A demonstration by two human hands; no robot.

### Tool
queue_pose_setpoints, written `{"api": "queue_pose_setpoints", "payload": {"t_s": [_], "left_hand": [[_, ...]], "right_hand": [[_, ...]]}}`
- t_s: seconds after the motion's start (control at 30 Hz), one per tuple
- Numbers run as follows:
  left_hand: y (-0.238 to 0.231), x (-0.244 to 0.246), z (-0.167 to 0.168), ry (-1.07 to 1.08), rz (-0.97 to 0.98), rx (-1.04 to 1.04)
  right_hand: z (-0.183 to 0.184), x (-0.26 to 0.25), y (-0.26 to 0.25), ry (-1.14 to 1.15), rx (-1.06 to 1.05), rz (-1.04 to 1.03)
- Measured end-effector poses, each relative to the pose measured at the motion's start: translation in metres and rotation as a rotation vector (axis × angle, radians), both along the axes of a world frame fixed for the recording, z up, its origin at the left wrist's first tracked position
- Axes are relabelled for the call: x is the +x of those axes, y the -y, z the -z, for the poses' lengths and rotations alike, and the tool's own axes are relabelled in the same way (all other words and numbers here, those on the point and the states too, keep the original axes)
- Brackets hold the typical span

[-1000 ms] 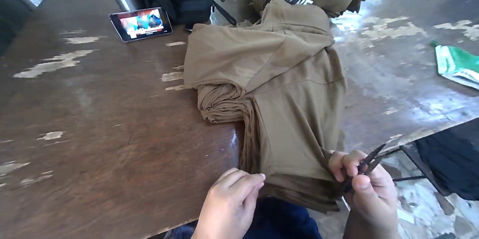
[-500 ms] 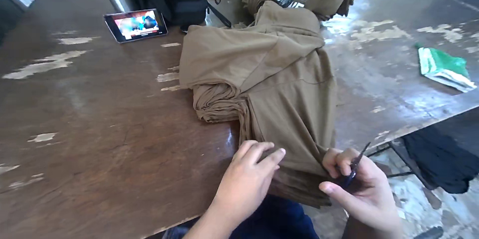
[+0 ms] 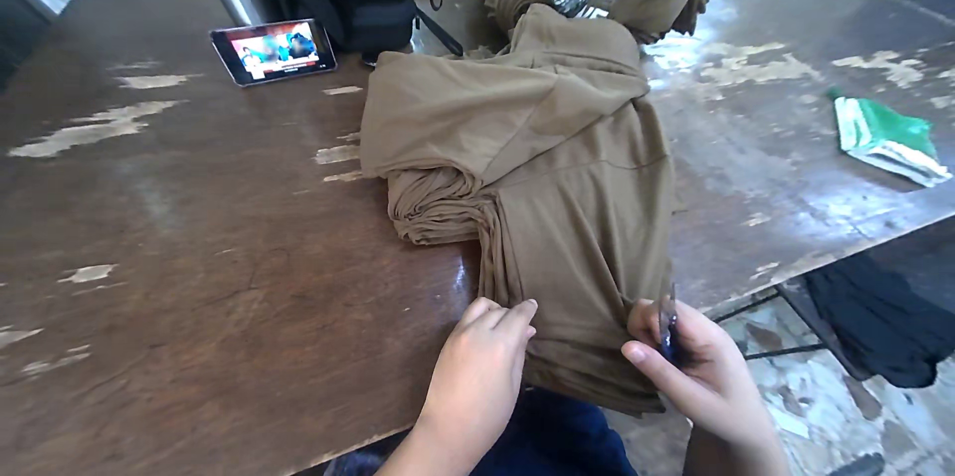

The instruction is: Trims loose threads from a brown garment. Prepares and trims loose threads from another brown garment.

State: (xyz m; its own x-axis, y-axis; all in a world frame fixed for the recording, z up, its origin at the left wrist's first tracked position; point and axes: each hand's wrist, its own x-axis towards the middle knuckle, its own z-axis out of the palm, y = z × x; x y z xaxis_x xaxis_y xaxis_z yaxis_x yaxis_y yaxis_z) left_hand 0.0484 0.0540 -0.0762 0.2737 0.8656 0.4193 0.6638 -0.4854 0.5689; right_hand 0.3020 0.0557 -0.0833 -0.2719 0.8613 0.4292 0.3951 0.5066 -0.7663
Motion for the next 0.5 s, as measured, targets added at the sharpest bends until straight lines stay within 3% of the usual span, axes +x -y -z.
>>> {"api": "queue_pose_setpoints", "payload": {"t_s": [0.17, 0.37, 0.5], "left_hand": [[-0.005, 0.006, -0.009, -0.089, -0.007, -0.129], [-0.006, 0.019, -0.003, -0.292, -0.049, -0.05], [-0.004, 0.016, 0.008, -0.248, -0.048, 0.027]], "right_hand": [[0.003, -0.002, -0.002, 0.045, -0.018, 0.01], [0.004, -0.001, -0.003, 0.062, -0.007, 0.01], [0.005, -0.001, -0.002, 0.06, -0.009, 0.016]]}}
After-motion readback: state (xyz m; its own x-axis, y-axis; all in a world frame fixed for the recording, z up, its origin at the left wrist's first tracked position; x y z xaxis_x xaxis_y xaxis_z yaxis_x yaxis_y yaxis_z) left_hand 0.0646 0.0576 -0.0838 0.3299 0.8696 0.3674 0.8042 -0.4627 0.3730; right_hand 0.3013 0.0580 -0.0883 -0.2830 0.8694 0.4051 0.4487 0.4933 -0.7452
